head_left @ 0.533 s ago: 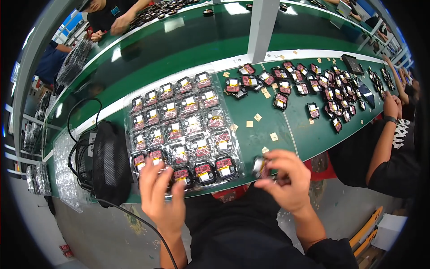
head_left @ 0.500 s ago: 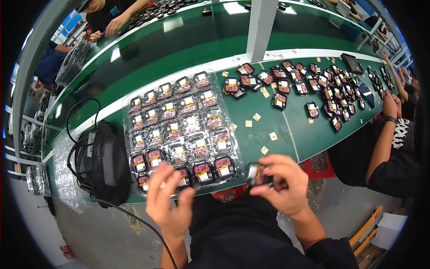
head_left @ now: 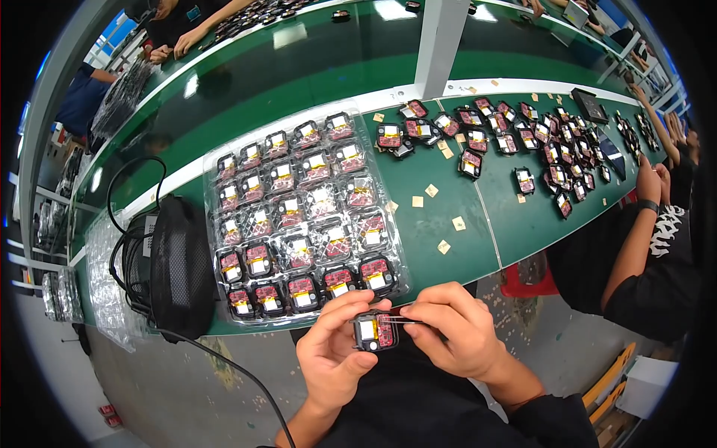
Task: The recorder is inspecting and organizing small electronic tags on a conveyor belt in an assembly plant.
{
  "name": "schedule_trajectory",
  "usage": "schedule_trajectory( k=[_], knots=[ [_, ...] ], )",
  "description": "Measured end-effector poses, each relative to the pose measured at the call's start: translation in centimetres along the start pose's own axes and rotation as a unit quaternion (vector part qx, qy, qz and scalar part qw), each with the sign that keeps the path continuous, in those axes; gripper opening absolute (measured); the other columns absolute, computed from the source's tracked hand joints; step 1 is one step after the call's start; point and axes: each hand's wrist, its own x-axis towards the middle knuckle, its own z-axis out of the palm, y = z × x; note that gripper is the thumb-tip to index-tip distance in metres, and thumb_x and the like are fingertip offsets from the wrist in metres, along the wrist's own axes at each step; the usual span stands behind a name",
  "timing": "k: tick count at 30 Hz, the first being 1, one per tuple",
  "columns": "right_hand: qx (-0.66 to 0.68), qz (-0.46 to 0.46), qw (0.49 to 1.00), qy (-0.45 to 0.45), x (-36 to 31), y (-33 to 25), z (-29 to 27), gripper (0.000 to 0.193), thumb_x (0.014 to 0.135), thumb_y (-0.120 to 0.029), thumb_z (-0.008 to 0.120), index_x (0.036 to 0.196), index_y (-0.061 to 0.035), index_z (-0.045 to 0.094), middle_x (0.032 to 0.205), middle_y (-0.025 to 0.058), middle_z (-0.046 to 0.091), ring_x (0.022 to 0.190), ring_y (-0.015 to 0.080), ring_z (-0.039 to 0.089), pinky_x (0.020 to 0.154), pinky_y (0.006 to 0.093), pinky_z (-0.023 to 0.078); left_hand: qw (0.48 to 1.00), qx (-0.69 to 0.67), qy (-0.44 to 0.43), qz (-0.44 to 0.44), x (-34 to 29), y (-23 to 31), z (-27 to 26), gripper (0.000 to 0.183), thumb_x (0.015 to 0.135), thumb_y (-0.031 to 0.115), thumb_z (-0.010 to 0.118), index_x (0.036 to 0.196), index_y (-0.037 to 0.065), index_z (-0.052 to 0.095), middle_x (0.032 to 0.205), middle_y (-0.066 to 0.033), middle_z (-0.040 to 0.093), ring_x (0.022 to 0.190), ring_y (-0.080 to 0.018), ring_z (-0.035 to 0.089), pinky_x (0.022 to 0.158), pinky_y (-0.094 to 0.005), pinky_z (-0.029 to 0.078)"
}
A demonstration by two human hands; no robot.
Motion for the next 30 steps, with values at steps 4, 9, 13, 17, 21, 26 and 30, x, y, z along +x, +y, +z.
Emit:
schedule_trajectory(
  k=[4, 9, 13, 17, 21, 26, 30],
  knots=[
    [-0.083, -0.066, 0.994, 0.032, 0.4, 0.2, 0.3, 0.030, 0.075, -0.002, 0.084, 0.102, -0.0006, 0.073, 0.094, 0.0086, 0.068, 0.069, 0.0197, 0.068, 0.056, 0.0307, 0.056, 1.000, -0.011, -0.002, -0.011, 0.0, 0.1, 0.0, 0.065, 0.087, 0.023, 0.086, 0.136, -0.009, 0.057, 0.143, -0.0230, 0.053, 0.127, -0.0383, 0.062, 0.108, -0.0479, 0.052],
    [-0.085, -0.089, 0.991, 0.058, 0.3, 0.6, 0.9, 0.029, 0.073, -0.001, 0.085, 0.099, -0.0005, 0.074, 0.090, 0.0075, 0.069, 0.067, 0.0197, 0.068, 0.055, 0.0301, 0.055, 0.998, 0.011, 0.042, -0.044, 0.0, 0.3, 0.7, 0.070, 0.083, 0.035, 0.089, 0.132, -0.005, 0.060, 0.139, -0.0228, 0.056, 0.120, -0.0367, 0.066, 0.103, -0.0464, 0.056],
    [-0.080, -0.090, 0.990, 0.066, 0.1, 0.7, 1.2, 0.029, 0.072, -0.001, 0.086, 0.099, -0.0013, 0.074, 0.088, 0.0070, 0.069, 0.066, 0.0191, 0.068, 0.053, 0.0296, 0.054, 0.998, 0.016, 0.051, -0.046, -0.1, 0.4, 0.6, 0.070, 0.081, 0.036, 0.090, 0.130, -0.004, 0.061, 0.139, -0.0223, 0.056, 0.118, -0.0360, 0.067, 0.102, -0.0456, 0.057],
    [-0.095, -0.097, 0.988, 0.067, 0.2, 0.7, 1.0, 0.028, 0.073, -0.001, 0.085, 0.099, -0.0020, 0.074, 0.087, 0.0064, 0.068, 0.064, 0.0184, 0.067, 0.053, 0.0296, 0.053, 0.999, 0.023, 0.034, -0.020, 0.0, 0.3, 0.0, 0.065, 0.082, 0.024, 0.089, 0.132, -0.007, 0.061, 0.142, -0.0209, 0.051, 0.121, -0.0347, 0.065, 0.104, -0.0449, 0.055],
    [-0.110, -0.109, 0.985, 0.073, 0.2, 0.7, 1.1, 0.027, 0.073, 0.000, 0.084, 0.098, -0.0023, 0.074, 0.086, 0.0057, 0.068, 0.062, 0.0175, 0.066, 0.052, 0.0290, 0.052, 0.999, 0.035, -0.005, 0.008, 0.1, 0.5, -0.2, 0.060, 0.084, 0.008, 0.087, 0.134, -0.010, 0.059, 0.144, -0.0196, 0.046, 0.125, -0.0331, 0.062, 0.106, -0.0438, 0.054],
    [-0.146, -0.124, 0.978, 0.082, 0.0, 0.7, 1.0, 0.025, 0.074, 0.000, 0.083, 0.097, -0.0028, 0.074, 0.086, 0.0051, 0.068, 0.060, 0.0160, 0.064, 0.051, 0.0280, 0.050, 0.998, 0.054, -0.003, 0.012, 0.3, 0.6, 0.0, 0.059, 0.084, 0.008, 0.087, 0.132, -0.010, 0.059, 0.143, -0.0181, 0.046, 0.124, -0.0315, 0.063, 0.105, -0.0421, 0.054],
    [-0.140, -0.113, 0.980, 0.082, -0.1, 0.7, 1.1, 0.027, 0.073, 0.001, 0.084, 0.098, -0.0032, 0.075, 0.085, 0.0059, 0.068, 0.061, 0.0180, 0.066, 0.052, 0.0282, 0.050, 1.000, 0.013, 0.011, -0.017, 0.2, 0.5, 0.3, 0.057, 0.085, 0.008, 0.087, 0.132, -0.010, 0.059, 0.142, -0.0173, 0.046, 0.123, -0.0297, 0.063, 0.104, -0.0405, 0.054]
  ],
)
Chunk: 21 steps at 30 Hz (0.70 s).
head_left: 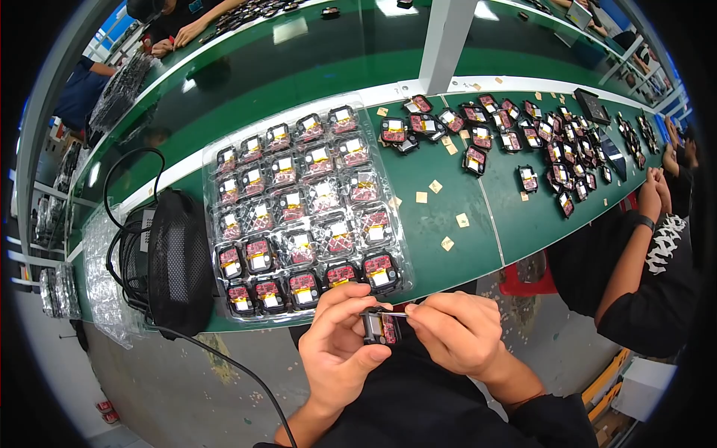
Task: The recorder is inspecting and organizing small electronic tags on a conveyor belt in an assembly plant.
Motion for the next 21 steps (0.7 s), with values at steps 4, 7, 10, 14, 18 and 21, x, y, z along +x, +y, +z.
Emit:
schedule_trajectory(
  k=[4, 7, 10, 14, 18, 21],
  knots=[
    [-0.007, 0.002, 1.000, -0.002, 0.00, 0.01, -0.13, 0.028, 0.073, 0.001, 0.084, 0.099, -0.0037, 0.075, 0.085, 0.0058, 0.068, 0.060, 0.0175, 0.064, 0.051, 0.0278, 0.049, 1.000, -0.005, 0.000, 0.002, 0.00, -0.24, 0.09, 0.057, 0.086, 0.008, 0.086, 0.132, -0.009, 0.059, 0.142, -0.0168, 0.046, 0.123, -0.0291, 0.063, 0.104, -0.0402, 0.054],
    [-0.028, -0.009, 1.000, -0.005, -0.10, 0.11, -0.27, 0.026, 0.073, -0.001, 0.083, 0.098, -0.0038, 0.075, 0.086, 0.0052, 0.068, 0.059, 0.0161, 0.063, 0.050, 0.0277, 0.048, 1.000, -0.009, 0.001, 0.003, 0.03, -0.33, 0.20, 0.057, 0.085, 0.008, 0.086, 0.132, -0.009, 0.059, 0.142, -0.0163, 0.046, 0.123, -0.0285, 0.062, 0.104, -0.0402, 0.054],
    [-0.049, -0.020, 0.999, -0.010, -0.02, 0.11, -0.43, 0.025, 0.074, -0.003, 0.081, 0.098, -0.0037, 0.075, 0.087, 0.0046, 0.068, 0.058, 0.0148, 0.061, 0.049, 0.0274, 0.047, 1.000, -0.006, 0.006, -0.001, 0.04, -0.40, 0.27, 0.056, 0.085, 0.008, 0.086, 0.132, -0.008, 0.060, 0.142, -0.0161, 0.046, 0.123, -0.0275, 0.062, 0.104, -0.0396, 0.053],
    [-0.077, -0.027, 0.996, -0.022, 0.07, 0.05, -0.58, 0.025, 0.074, -0.004, 0.080, 0.098, -0.0037, 0.076, 0.085, 0.0042, 0.068, 0.057, 0.0142, 0.060, 0.049, 0.0270, 0.046, 1.000, 0.007, 0.009, 0.002, 0.14, -0.63, 0.17, 0.055, 0.085, 0.006, 0.086, 0.131, -0.008, 0.060, 0.142, -0.0159, 0.046, 0.121, -0.0261, 0.062, 0.102, -0.0383, 0.054],
    [-0.083, -0.027, 0.996, -0.024, 0.05, 0.06, -0.71, 0.025, 0.073, -0.004, 0.080, 0.098, -0.0039, 0.076, 0.085, 0.0038, 0.067, 0.057, 0.0137, 0.060, 0.049, 0.0267, 0.045, 1.000, 0.013, 0.004, 0.012, 0.27, -0.72, 0.26, 0.054, 0.085, 0.006, 0.086, 0.131, -0.008, 0.060, 0.142, -0.0158, 0.046, 0.120, -0.0256, 0.062, 0.100, -0.0374, 0.054],
    [-0.072, -0.019, 0.997, -0.017, 0.17, 0.19, -0.62, 0.025, 0.073, -0.004, 0.080, 0.097, -0.0040, 0.076, 0.084, 0.0035, 0.067, 0.057, 0.0138, 0.060, 0.049, 0.0271, 0.045, 1.000, -0.005, 0.014, -0.006, 0.39, -0.59, 0.35, 0.054, 0.085, 0.008, 0.086, 0.130, -0.008, 0.060, 0.142, -0.0157, 0.046, 0.119, -0.0256, 0.062, 0.099, -0.0370, 0.054]
  ],
)
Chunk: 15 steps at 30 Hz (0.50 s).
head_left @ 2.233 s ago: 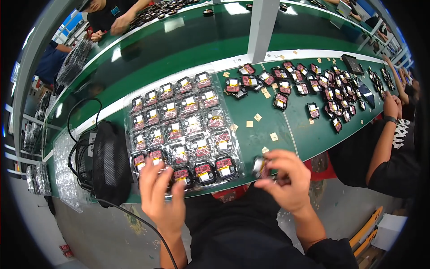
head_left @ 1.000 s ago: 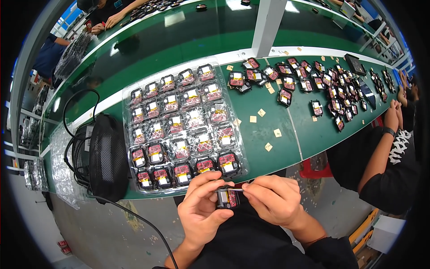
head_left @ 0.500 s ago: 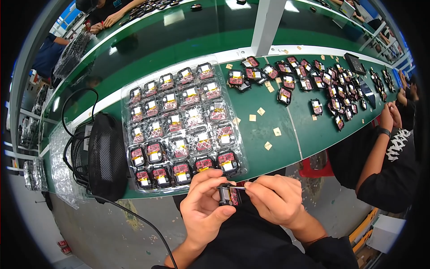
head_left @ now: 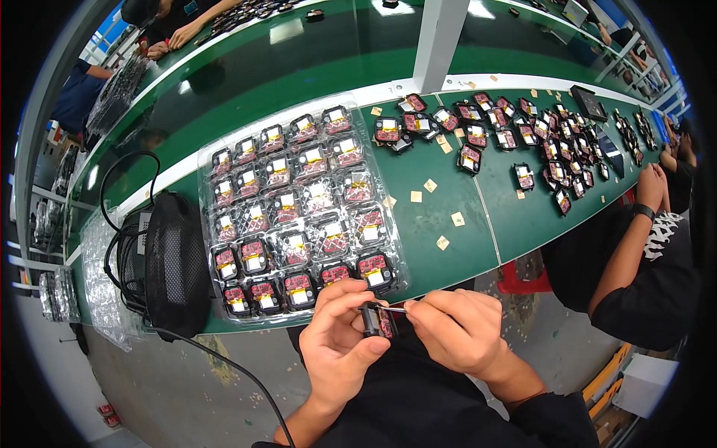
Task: The recorder is inspecting and organizing small electronic tags on a conveyor belt in an assembly plant.
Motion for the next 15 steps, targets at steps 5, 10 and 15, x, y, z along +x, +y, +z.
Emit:
schedule_trajectory(
  k=[5, 10, 15],
  knots=[
    [0.067, 0.029, 0.997, 0.000, 0.22, 0.16, -0.09, 0.025, 0.073, -0.001, 0.082, 0.096, -0.0035, 0.075, 0.084, 0.0045, 0.068, 0.060, 0.0170, 0.064, 0.051, 0.0294, 0.050, 1.000, 0.001, -0.004, -0.003, 0.01, -0.05, -0.07, 0.056, 0.085, 0.011, 0.088, 0.130, -0.008, 0.061, 0.141, -0.0154, 0.047, 0.118, -0.0249, 0.062, 0.098, -0.0364, 0.054],
    [0.101, 0.053, 0.993, -0.012, 0.32, 0.21, -0.03, 0.027, 0.072, 0.000, 0.084, 0.097, -0.0031, 0.074, 0.084, 0.0052, 0.067, 0.062, 0.0188, 0.066, 0.052, 0.0306, 0.052, 1.000, 0.001, 0.006, -0.020, -0.15, -0.16, -0.18, 0.058, 0.085, 0.018, 0.089, 0.129, -0.008, 0.062, 0.140, -0.0159, 0.049, 0.118, -0.0238, 0.062, 0.099, -0.0353, 0.053],
    [0.098, 0.059, 0.993, -0.004, 0.05, 0.04, 0.49, 0.027, 0.073, -0.001, 0.084, 0.097, -0.0028, 0.074, 0.084, 0.0054, 0.066, 0.062, 0.0188, 0.066, 0.051, 0.0304, 0.052, 0.996, -0.039, 0.036, -0.065, -0.28, -0.24, -0.15, 0.062, 0.085, 0.030, 0.088, 0.128, -0.007, 0.063, 0.136, -0.0175, 0.055, 0.125, -0.0238, 0.057, 0.109, -0.0395, 0.045]
  ],
)
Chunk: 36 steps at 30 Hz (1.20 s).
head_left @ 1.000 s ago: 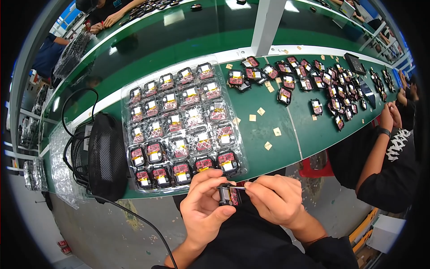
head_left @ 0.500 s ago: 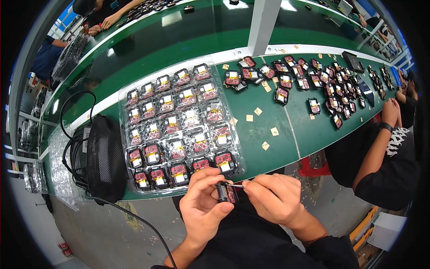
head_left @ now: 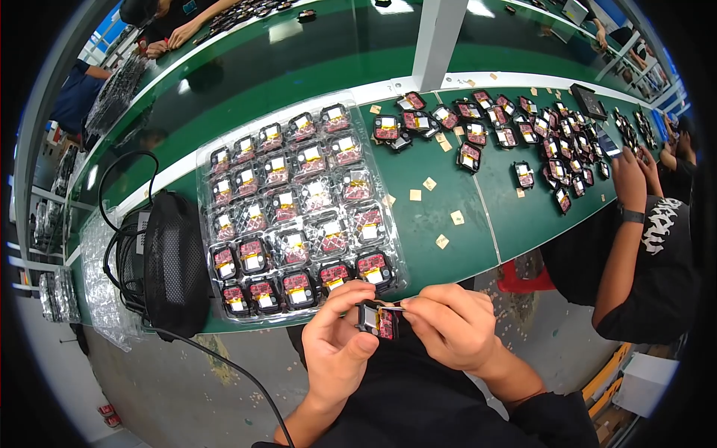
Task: The recorder is inspecting and organizing small electronic tags on a conveyor belt in an assembly plant.
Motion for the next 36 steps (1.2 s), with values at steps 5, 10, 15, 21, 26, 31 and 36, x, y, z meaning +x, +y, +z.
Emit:
schedule_trajectory(
  k=[5, 10, 15, 21, 26, 31, 36],
  knots=[
    [-0.069, -0.036, 0.997, 0.018, -0.7, 0.3, 0.5, 0.027, 0.071, -0.003, 0.082, 0.098, -0.0032, 0.074, 0.086, 0.0055, 0.067, 0.061, 0.0174, 0.065, 0.052, 0.0296, 0.052, 1.000, -0.006, 0.016, -0.014, 0.0, 0.1, 0.3, 0.063, 0.085, 0.031, 0.089, 0.128, -0.007, 0.063, 0.135, -0.0177, 0.056, 0.128, -0.0243, 0.055, 0.114, -0.0421, 0.041],
    [-0.083, -0.031, 0.996, 0.014, -0.7, 0.1, 0.7, 0.028, 0.071, -0.004, 0.082, 0.098, -0.0033, 0.074, 0.086, 0.0053, 0.067, 0.062, 0.0167, 0.065, 0.052, 0.0289, 0.052, 1.000, 0.000, 0.024, -0.008, -0.1, -0.1, 0.3, 0.063, 0.084, 0.030, 0.090, 0.128, -0.007, 0.063, 0.135, -0.0177, 0.056, 0.128, -0.0244, 0.054, 0.114, -0.0423, 0.041],
    [-0.076, -0.022, 0.997, 0.026, -0.7, -0.2, 0.9, 0.027, 0.072, -0.004, 0.082, 0.098, -0.0028, 0.074, 0.086, 0.0053, 0.066, 0.062, 0.0165, 0.065, 0.052, 0.0283, 0.051, 0.999, -0.012, 0.031, -0.015, -0.3, -0.1, 0.5, 0.063, 0.083, 0.027, 0.090, 0.128, -0.007, 0.063, 0.136, -0.0181, 0.056, 0.126, -0.0243, 0.056, 0.111, -0.0413, 0.045],
    [-0.068, -0.045, 0.996, -0.019, -0.2, 0.3, 0.2, 0.025, 0.075, -0.004, 0.081, 0.099, -0.0022, 0.074, 0.086, 0.0064, 0.067, 0.063, 0.0166, 0.066, 0.053, 0.0290, 0.053, 1.000, -0.009, 0.023, 0.009, -0.4, -0.1, 0.3, 0.060, 0.082, 0.017, 0.090, 0.129, -0.008, 0.062, 0.137, -0.0186, 0.056, 0.122, -0.0256, 0.061, 0.106, -0.0390, 0.050],
    [-0.028, -0.010, 0.999, -0.020, 0.0, -0.1, 0.5, 0.022, 0.077, -0.003, 0.080, 0.098, -0.0015, 0.075, 0.086, 0.0077, 0.069, 0.064, 0.0180, 0.068, 0.053, 0.0296, 0.054, 0.999, -0.004, 0.026, 0.019, -0.4, -0.4, -0.1, 0.060, 0.081, 0.014, 0.090, 0.129, -0.008, 0.063, 0.137, -0.0189, 0.056, 0.121, -0.0277, 0.063, 0.106, -0.0395, 0.051],
    [-0.061, 0.001, 0.998, 0.001, -0.2, -1.0, 1.1, 0.023, 0.076, -0.003, 0.080, 0.098, -0.0016, 0.075, 0.086, 0.0073, 0.068, 0.063, 0.0185, 0.068, 0.052, 0.0293, 0.054, 0.998, -0.006, 0.045, 0.040, -0.6, -0.2, 0.6, 0.058, 0.081, 0.013, 0.090, 0.129, -0.008, 0.063, 0.137, -0.0198, 0.057, 0.121, -0.0306, 0.064, 0.106, -0.0412, 0.051],
    [-0.056, -0.019, 0.998, -0.011, 0.2, -0.3, 1.0, 0.026, 0.074, -0.003, 0.082, 0.099, -0.0020, 0.074, 0.087, 0.0075, 0.069, 0.065, 0.0204, 0.069, 0.053, 0.0307, 0.055, 0.996, 0.027, 0.030, 0.081, -0.6, -0.5, -0.1, 0.057, 0.081, 0.008, 0.089, 0.130, -0.005, 0.061, 0.136, -0.0224, 0.058, 0.123, -0.0328, 0.064, 0.104, -0.0424, 0.053]
  ],
)
